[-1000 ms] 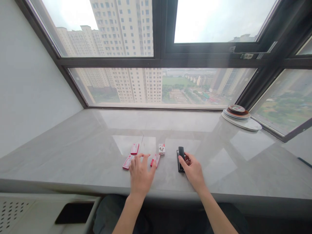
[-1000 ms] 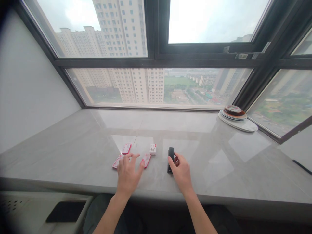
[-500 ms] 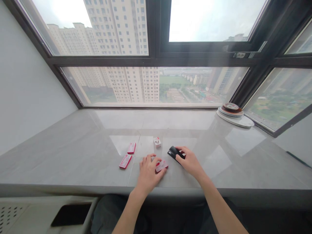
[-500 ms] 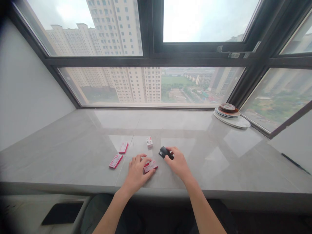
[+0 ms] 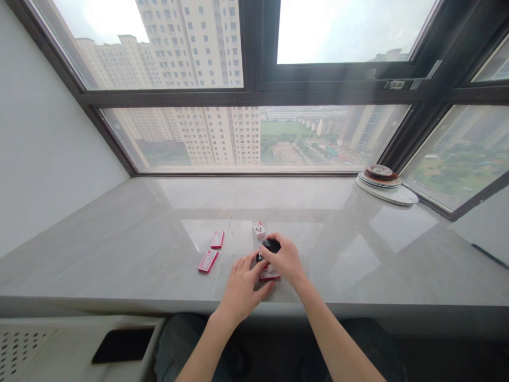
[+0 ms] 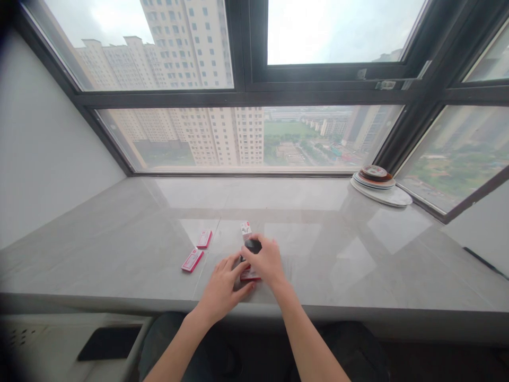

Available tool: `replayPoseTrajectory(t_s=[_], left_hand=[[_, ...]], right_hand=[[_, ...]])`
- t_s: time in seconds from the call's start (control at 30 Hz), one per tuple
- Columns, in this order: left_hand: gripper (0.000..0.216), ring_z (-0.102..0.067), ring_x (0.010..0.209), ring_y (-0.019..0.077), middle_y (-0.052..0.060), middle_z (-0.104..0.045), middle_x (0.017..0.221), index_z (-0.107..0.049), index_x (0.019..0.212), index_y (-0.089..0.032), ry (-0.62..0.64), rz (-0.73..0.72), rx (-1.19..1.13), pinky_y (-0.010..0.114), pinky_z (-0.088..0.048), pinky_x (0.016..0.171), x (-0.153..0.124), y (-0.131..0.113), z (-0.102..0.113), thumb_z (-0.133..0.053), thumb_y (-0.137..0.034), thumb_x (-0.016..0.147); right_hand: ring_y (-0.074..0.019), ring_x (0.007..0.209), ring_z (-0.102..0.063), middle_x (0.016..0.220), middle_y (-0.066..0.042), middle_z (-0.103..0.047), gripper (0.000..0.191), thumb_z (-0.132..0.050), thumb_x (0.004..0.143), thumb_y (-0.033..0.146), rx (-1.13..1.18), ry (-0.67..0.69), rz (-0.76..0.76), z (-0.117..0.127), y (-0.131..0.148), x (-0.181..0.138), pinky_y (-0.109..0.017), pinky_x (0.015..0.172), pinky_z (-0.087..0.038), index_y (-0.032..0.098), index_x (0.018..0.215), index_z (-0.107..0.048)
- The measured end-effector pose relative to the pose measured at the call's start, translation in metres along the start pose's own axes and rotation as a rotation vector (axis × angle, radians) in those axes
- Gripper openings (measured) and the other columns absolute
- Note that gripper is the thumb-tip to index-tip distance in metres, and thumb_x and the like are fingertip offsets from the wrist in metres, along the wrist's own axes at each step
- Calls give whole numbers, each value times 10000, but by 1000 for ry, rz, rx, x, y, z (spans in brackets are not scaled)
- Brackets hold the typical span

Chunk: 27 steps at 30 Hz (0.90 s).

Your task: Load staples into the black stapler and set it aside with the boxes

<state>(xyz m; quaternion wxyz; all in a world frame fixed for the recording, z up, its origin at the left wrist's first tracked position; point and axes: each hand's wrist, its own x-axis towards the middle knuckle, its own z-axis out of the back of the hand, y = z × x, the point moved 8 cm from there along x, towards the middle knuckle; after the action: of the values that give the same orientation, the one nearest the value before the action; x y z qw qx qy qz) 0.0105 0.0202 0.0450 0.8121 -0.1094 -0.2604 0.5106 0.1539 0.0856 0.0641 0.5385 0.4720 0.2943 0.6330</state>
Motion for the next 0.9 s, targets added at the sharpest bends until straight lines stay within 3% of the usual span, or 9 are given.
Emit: replayPoseTrajectory(t_s=[0.13,0.23,0.33,0.4,0.47,0.53,0.6,0.73,0.9], left_hand=[[595,-447,1387,323,43,-442,1542,-516,1454,-380,12,7,-28,538,-374,1172,0,3,3,-709,-357,892],[557,-457,1387,304,44,-467,1528,-549,1403,-337,6,5,-63,503,-377,1177,0,3,8,-697,-278,868],[416,-477,1372,284,41,-500,1505,-606,1260,-296,11,14,-122,477,-398,1161,1,6,11,-664,-218,855],[337,-481,1368,274,30,-505,1504,-627,1177,-291,20,28,-151,469,-401,1156,2,9,11,-654,-202,853],[311,-483,1365,269,18,-508,1498,-643,1145,-301,30,37,-161,465,-399,1154,3,11,9,-666,-206,850],[310,-489,1359,271,13,-521,1481,-664,1137,-315,28,38,-155,466,-397,1154,5,11,7,-696,-225,842],[317,-499,1349,278,14,-537,1460,-683,1138,-328,12,42,-143,472,-395,1154,6,12,6,-731,-254,834],[322,-525,1326,277,11,-571,1429,-702,1143,-341,7,45,-163,463,-419,1135,7,17,8,-779,-308,832],[242,-546,1305,255,-3,-591,1434,-694,1104,-323,41,12,-222,438,-444,1114,7,20,14,-742,-287,869]], right_hand=[[-254,1121,-657,1223,-142,-713,429,-402,946,550,457,-248,-153,48,-36,-5,-341,859,-546,196,1076,-606],[-265,1124,-676,1225,-142,-705,431,-363,942,544,575,-254,-343,77,-77,-19,-351,790,-600,200,1068,-590],[-225,861,-727,1075,-88,-711,388,-476,923,552,533,-236,-496,104,-107,-38,-347,664,-622,222,1101,-578],[-165,597,-663,902,-31,-683,421,-495,925,606,421,-223,-546,115,-115,-49,-286,480,-555,232,1103,-569],[-118,414,-537,736,15,-625,474,-474,924,665,318,-93,-590,103,-112,-58,-221,337,-396,223,1061,-574],[-95,343,-466,656,30,-603,497,-483,912,686,270,144,-612,68,-101,-66,-193,305,-276,209,1008,-585],[-79,327,-440,642,26,-622,492,-522,895,682,261,319,-585,31,-85,-72,-186,320,-239,202,977,-594],[-69,339,-359,536,54,-546,467,-575,881,650,248,316,-458,-2,-69,-65,-196,359,-218,184,884,-615],[-111,398,-402,493,41,-537,415,-590,885,599,73,237,-410,26,-84,-56,-233,427,-265,190,842,-642]])
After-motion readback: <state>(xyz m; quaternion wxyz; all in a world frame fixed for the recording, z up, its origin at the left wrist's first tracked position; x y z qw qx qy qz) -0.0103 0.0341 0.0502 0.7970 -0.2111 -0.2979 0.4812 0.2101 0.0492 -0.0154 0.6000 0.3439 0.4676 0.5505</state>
